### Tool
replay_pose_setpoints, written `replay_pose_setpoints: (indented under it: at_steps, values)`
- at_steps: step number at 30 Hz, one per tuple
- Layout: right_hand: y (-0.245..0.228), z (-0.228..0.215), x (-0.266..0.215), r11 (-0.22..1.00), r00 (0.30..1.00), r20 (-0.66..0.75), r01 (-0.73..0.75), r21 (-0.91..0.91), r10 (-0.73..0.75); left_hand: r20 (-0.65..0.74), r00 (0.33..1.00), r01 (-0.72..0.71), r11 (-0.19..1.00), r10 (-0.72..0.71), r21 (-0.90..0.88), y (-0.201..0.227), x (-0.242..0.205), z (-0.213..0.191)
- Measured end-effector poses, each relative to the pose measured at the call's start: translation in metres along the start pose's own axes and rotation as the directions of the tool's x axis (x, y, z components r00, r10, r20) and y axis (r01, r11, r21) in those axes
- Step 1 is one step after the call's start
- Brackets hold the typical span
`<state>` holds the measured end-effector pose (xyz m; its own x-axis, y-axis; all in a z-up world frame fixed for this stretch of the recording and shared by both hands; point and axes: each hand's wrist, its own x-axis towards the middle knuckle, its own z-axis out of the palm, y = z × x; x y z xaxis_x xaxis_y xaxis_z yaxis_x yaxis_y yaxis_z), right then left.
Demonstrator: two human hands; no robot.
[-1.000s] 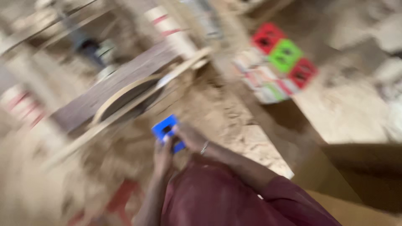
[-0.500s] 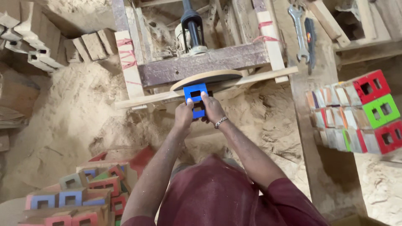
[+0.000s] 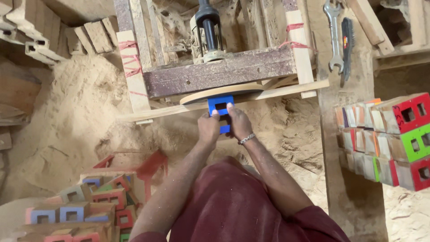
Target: The person sands the edges of small, colorful wooden blocks using a rotating sanding disc. They handle the blocks one at a time, pressing them against the spinning wheel to smooth the surfaces, then place them on a nearby stack.
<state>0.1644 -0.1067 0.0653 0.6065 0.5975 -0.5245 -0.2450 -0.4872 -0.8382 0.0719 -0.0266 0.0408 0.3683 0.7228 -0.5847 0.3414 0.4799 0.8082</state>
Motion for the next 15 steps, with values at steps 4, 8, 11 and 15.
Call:
replay_pose_setpoints:
  at_steps: [4, 8, 11, 15]
  values:
    - [0.01, -0.02, 0.005, 0.998, 0.999, -0.041, -0.002, 0.059, 0.004, 0.0, 0.999, 0.044, 0.999, -0.044, -0.006, 0.001, -0.005, 0.023]
    - [0.018, -0.045, 0.01, 0.994, 0.999, -0.041, 0.014, 0.105, -0.009, 0.0, 0.999, 0.047, 0.998, -0.047, 0.05, 0.007, -0.01, 0.05]
    - [0.021, -0.063, 0.013, 0.995, 0.998, -0.051, -0.018, 0.095, 0.023, 0.015, 0.999, 0.039, 0.998, -0.038, -0.045, 0.008, -0.012, 0.068]
    - [0.025, -0.085, 0.015, 0.994, 0.997, -0.064, -0.028, 0.103, 0.035, -0.018, 1.0, 0.014, 0.994, -0.012, 0.112, -0.007, -0.01, 0.092]
